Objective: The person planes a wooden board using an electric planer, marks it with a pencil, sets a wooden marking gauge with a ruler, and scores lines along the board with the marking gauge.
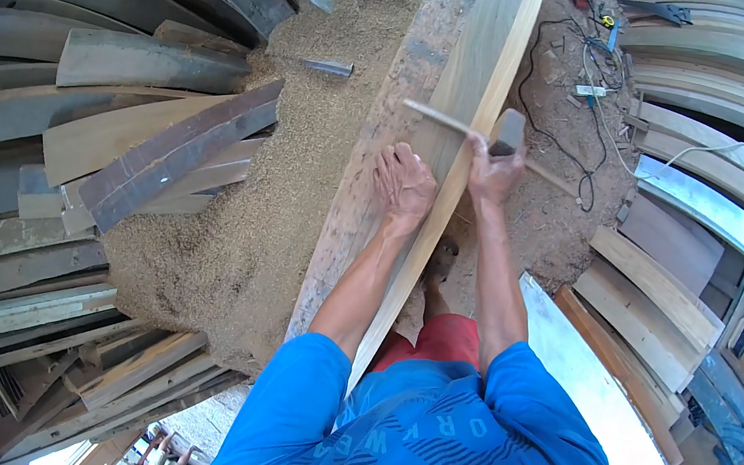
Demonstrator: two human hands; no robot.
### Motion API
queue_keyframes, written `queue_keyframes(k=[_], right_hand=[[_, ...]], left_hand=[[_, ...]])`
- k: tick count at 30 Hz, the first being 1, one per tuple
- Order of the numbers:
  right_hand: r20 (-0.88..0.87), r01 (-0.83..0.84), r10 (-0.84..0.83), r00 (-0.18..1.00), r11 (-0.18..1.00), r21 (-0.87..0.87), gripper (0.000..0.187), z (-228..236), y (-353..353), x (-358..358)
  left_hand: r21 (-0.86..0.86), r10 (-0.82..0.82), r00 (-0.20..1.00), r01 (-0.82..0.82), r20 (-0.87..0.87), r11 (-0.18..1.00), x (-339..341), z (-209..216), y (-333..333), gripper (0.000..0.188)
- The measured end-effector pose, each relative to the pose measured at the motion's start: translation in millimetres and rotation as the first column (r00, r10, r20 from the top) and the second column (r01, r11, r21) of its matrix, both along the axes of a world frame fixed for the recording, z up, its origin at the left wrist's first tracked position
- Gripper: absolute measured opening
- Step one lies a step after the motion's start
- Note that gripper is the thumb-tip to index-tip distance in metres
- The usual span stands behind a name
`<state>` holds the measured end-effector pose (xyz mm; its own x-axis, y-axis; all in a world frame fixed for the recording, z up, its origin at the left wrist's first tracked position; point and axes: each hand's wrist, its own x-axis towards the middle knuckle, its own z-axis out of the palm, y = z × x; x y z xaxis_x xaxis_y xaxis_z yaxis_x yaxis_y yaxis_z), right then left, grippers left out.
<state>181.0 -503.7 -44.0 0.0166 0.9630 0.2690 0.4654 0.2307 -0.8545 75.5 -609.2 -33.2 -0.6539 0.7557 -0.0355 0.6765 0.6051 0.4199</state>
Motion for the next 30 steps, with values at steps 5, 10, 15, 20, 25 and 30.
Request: queue_keyframes(k=[5, 10, 15, 20, 25, 30], right_hand=[[0.155, 0.076, -0.064, 0.986, 0.995, -0.072, 0.075, -15, 119, 0], [0.151, 0.107, -0.087, 0.985, 0.986, -0.13, 0.079, -10, 129, -9], [0.055, 0.033, -0.027, 0.998, 0.993, -0.117, 0.08, 4, 137, 2], [0.125, -0.02, 0.042, 0.991, 0.985, -0.171, 0.076, 11, 98, 2], [-0.092, 0.0, 0.005, 0.996, 0.999, 0.051, 0.07, -18, 125, -4], [0.148, 0.098, -0.111, 0.983, 0.991, 0.09, 0.05, -15, 192, -12]], left_hand=[[-0.015, -0.02, 1.0, 0.02, -0.018, 1.0, 5, 7, 16, 0.021], [0.028, -0.034, 0.998, 0.036, -0.059, 0.999, 1, -1, 10, 0.021], [0.028, -0.041, 0.997, 0.042, -0.067, 0.999, 3, 2, 17, 0.021], [0.004, -0.019, 0.998, 0.019, -0.06, 1.0, 0, 2, 14, 0.021], [-0.025, -0.027, 1.0, 0.027, 0.014, 0.999, 4, 9, 18, 0.021], [-0.028, -0.015, 0.999, 0.016, 0.038, 0.999, 2, 18, 20, 0.022]])
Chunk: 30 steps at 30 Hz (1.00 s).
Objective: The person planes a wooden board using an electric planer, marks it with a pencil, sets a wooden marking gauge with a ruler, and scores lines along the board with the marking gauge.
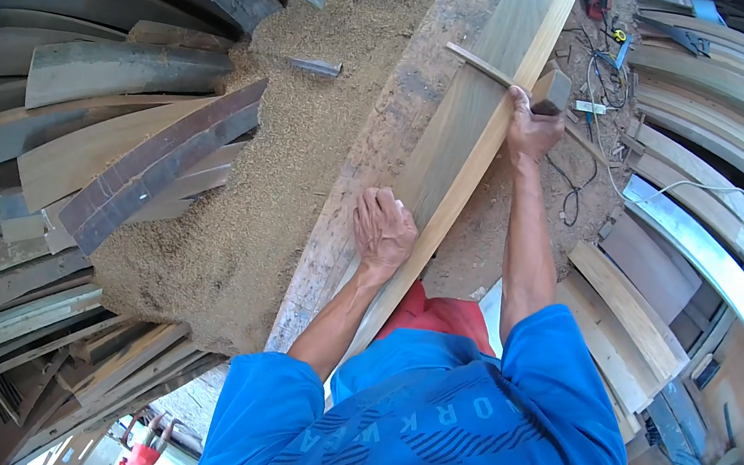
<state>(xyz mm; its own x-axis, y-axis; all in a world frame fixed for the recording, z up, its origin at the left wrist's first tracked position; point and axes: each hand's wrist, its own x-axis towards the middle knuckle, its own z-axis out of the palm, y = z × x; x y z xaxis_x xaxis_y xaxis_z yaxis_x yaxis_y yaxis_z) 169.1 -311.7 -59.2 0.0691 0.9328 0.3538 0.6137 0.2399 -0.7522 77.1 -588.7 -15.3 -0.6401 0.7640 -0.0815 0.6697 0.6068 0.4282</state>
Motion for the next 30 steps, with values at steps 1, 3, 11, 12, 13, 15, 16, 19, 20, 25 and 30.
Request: queue_keyframes(k=[1, 3, 11, 12, 13, 15, 16, 19, 20, 25, 30], right_hand=[[-0.019, 0.003, -0.005, 1.0, 0.997, -0.071, 0.05, 0, 5, -1], [-0.043, -0.012, 0.008, 0.999, 0.995, -0.102, 0.056, 2, 4, 1], [-0.199, -0.13, 0.067, 0.978, 0.937, -0.323, 0.064, 3, -27, 0], [-0.198, -0.132, 0.069, 0.978, 0.937, -0.325, 0.064, -2, -13, -2], [-0.118, -0.085, 0.068, 0.991, 0.986, -0.145, 0.059, -9, 11, 1], [-0.034, -0.059, 0.056, 0.998, 0.994, -0.089, 0.05, -1, 61, -8], [-0.032, -0.076, 0.07, 0.997, 0.972, -0.225, 0.045, 15, 80, -20], [0.085, 0.041, -0.028, 0.996, 0.988, -0.149, 0.043, 12, 107, -26], [0.079, 0.044, -0.033, 0.996, 0.989, -0.14, 0.043, 6, 115, -23], [-0.024, -0.036, 0.031, 0.999, 0.978, -0.204, 0.052, -2, 123, -11], [0.034, -0.069, 0.09, 0.995, 0.92, -0.385, 0.063, 32, 133, -11]], left_hand=[[-0.005, -0.011, 1.0, 0.011, 0.022, 1.0, -3, 0, 4, 0.023], [0.023, -0.026, 0.999, 0.025, 0.038, 0.999, -3, -9, 6, 0.023], [0.126, -0.065, 0.997, 0.061, 0.028, 0.99, -35, -16, 152, 0.02], [0.114, -0.068, 0.997, 0.064, 0.029, 0.991, -35, -15, 161, 0.02], [0.103, -0.077, 0.996, 0.073, 0.035, 0.992, -32, -13, 172, 0.019], [0.09, -0.077, 0.995, 0.071, 0.063, 0.993, -32, -10, 181, 0.02], [0.072, -0.062, 0.995, 0.056, 0.082, 0.996, -33, -10, 174, 0.021], [0.067, -0.063, 0.995, 0.058, 0.073, 0.996, -32, -11, 173, 0.021], [0.077, -0.067, 0.996, 0.062, 0.066, 0.995, -32, -12, 177, 0.021], [0.097, -0.071, 0.996, 0.066, 0.046, 0.993, -29, -17, 176, 0.026], [0.089, -0.14, 0.987, 0.132, 0.083, 0.987, -21, 6, 147, 0.083]])
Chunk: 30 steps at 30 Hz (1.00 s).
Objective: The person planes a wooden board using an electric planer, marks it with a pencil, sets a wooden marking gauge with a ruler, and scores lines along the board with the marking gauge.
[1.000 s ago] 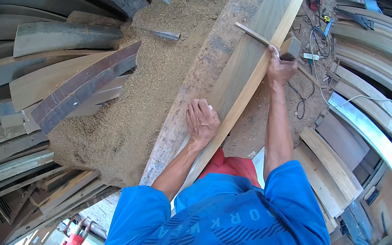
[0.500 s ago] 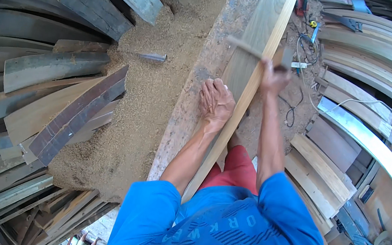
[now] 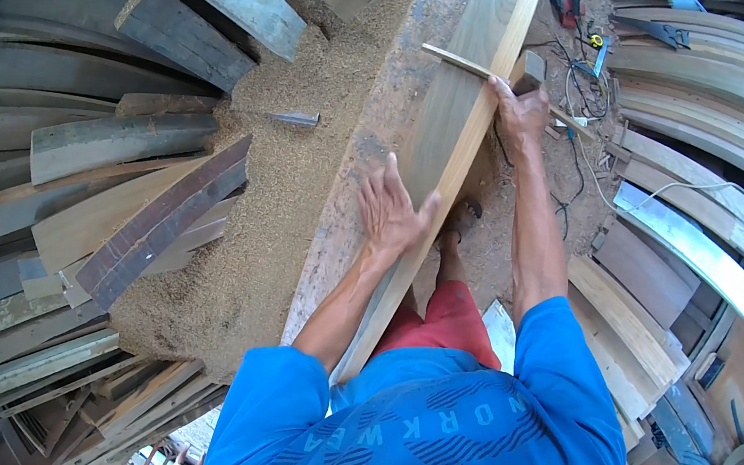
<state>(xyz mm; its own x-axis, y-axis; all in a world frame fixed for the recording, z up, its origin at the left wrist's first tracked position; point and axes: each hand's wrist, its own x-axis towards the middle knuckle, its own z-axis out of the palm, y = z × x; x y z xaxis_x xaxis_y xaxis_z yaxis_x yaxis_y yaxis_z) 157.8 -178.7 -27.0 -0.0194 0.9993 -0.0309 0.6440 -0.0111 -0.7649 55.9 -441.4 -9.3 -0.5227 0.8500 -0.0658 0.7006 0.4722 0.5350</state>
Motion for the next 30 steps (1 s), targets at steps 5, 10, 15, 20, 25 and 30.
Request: queue_keyframes(k=[5, 10, 15, 20, 25, 30], right_hand=[[-0.144, -0.115, 0.097, 0.985, 0.985, -0.127, 0.071, 4, 18, 14], [-0.192, -0.15, 0.133, 0.972, 0.986, -0.078, 0.066, 1, -31, 18], [-0.204, -0.05, 0.067, 0.977, 0.995, 0.084, 0.066, -1, -157, 32], [-0.4, 0.065, 0.034, 0.916, 0.971, 0.23, 0.047, -27, -132, 29], [-0.006, 0.033, -0.033, 0.999, 0.992, 0.125, 0.028, -20, -88, 21], [-0.315, -0.031, 0.058, 0.947, 0.995, 0.093, 0.048, -36, -139, 39]], left_hand=[[-0.189, -0.133, 0.984, 0.108, -0.121, 0.976, 34, 16, -32, 0.13], [-0.259, -0.08, 0.996, 0.067, -0.042, 0.963, 42, 6, -34, 0.127], [-0.143, -0.091, 0.995, 0.083, -0.049, 0.986, 45, -2, -37, 0.12], [-0.132, -0.086, 0.994, 0.076, -0.067, 0.988, 49, 0, -22, 0.111], [-0.147, -0.081, 0.993, 0.069, -0.082, 0.987, 45, 1, -27, 0.109], [-0.15, -0.079, 0.993, 0.065, -0.088, 0.987, 45, -5, -30, 0.111]])
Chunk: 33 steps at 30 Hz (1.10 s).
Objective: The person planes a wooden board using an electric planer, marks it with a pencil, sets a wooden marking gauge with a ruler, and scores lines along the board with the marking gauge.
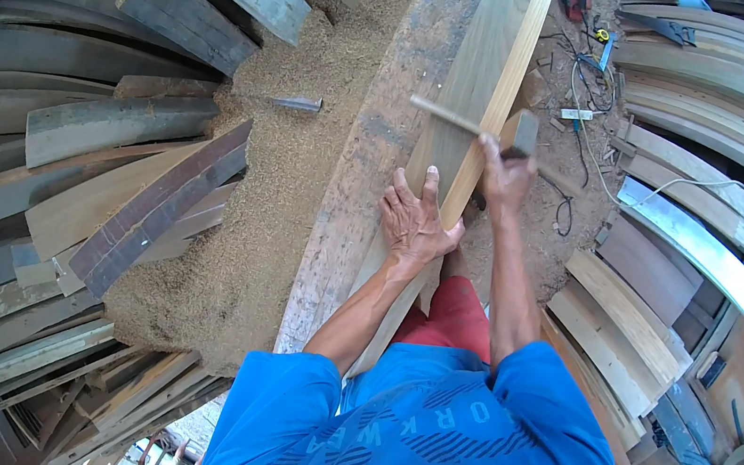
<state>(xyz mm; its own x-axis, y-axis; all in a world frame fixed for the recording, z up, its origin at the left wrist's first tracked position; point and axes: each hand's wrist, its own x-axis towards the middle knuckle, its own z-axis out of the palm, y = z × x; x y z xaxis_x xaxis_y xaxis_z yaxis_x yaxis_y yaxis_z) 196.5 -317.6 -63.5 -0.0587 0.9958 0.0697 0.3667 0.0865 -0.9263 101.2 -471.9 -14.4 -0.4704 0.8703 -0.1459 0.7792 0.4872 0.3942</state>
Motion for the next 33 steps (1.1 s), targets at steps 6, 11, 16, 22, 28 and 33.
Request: queue_keyframes(k=[6, 11, 16, 22, 28, 33], right_hand=[[0.096, 0.094, -0.117, 0.988, 0.97, 0.223, 0.034, 10, 28, -14], [0.221, 0.114, -0.182, 0.958, 0.951, 0.288, 0.043, -4, 72, -19], [0.19, 0.09, -0.086, 0.978, 0.996, -0.013, 0.07, 6, 63, -3], [0.118, 0.104, -0.132, 0.984, 0.97, 0.218, 0.061, 10, 39, -31], [0.19, 0.147, -0.226, 0.955, 0.923, 0.357, 0.039, -7, 196, -34], [0.191, 0.082, -0.084, 0.978, 0.996, 0.015, 0.069, 7, 178, -31]], left_hand=[[0.003, -0.002, 1.0, 0.002, -0.009, 1.0, 0, 1, 5, 0.111], [-0.014, -0.032, 0.999, 0.032, -0.033, 0.999, -1, 7, 6, 0.108], [0.163, 0.034, 0.999, -0.032, -0.008, 0.986, -14, -8, 38, 0.084], [0.091, 0.187, 0.976, -0.178, -0.109, 0.98, -43, -23, 118, 0.033], [0.165, 0.179, 0.979, -0.161, -0.1, 0.973, -24, -21, 129, 0.039], [0.129, 0.184, 0.975, -0.168, -0.122, 0.977, -32, -29, 121, 0.039]])
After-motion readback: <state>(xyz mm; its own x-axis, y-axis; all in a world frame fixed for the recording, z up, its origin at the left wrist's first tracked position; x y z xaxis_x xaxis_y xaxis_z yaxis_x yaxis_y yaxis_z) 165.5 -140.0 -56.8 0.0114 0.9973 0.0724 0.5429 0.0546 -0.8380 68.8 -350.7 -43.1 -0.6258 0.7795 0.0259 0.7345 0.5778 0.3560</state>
